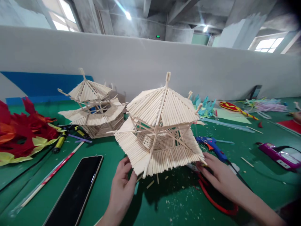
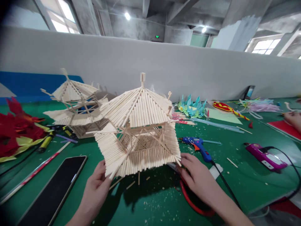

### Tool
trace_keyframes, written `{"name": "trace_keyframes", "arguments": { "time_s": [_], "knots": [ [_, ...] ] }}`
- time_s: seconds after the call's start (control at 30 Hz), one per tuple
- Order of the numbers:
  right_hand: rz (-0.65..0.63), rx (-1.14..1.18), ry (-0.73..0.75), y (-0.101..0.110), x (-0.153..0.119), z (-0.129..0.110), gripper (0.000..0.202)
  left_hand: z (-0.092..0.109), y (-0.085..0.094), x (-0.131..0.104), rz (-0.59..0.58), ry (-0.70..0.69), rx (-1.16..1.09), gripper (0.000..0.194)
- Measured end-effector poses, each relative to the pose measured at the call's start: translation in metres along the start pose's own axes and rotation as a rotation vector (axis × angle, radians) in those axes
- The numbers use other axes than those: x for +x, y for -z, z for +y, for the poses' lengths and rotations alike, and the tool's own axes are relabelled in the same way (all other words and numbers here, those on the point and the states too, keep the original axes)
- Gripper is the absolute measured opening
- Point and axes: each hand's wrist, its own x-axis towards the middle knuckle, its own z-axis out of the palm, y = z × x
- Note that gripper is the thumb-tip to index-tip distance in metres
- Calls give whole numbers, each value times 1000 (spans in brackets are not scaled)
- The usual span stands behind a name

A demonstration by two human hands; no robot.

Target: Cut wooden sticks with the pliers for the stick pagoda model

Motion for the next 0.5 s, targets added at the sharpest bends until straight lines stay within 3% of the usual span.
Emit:
{"name": "trace_keyframes", "arguments": {
  "time_s": [0.13,0.27,0.5],
  "knots": [
    [63,-205,7,-20,-36,18,16,-3,-3,-7,24,-45,26,22],
    [219,-329,-8,-41,-45,36,18,-9,-4,-9,-3,-98,67,24],
    [285,-348,-67,-32,-35,46,19,-9,3,-5,-8,-205,199,17]
  ]
}}
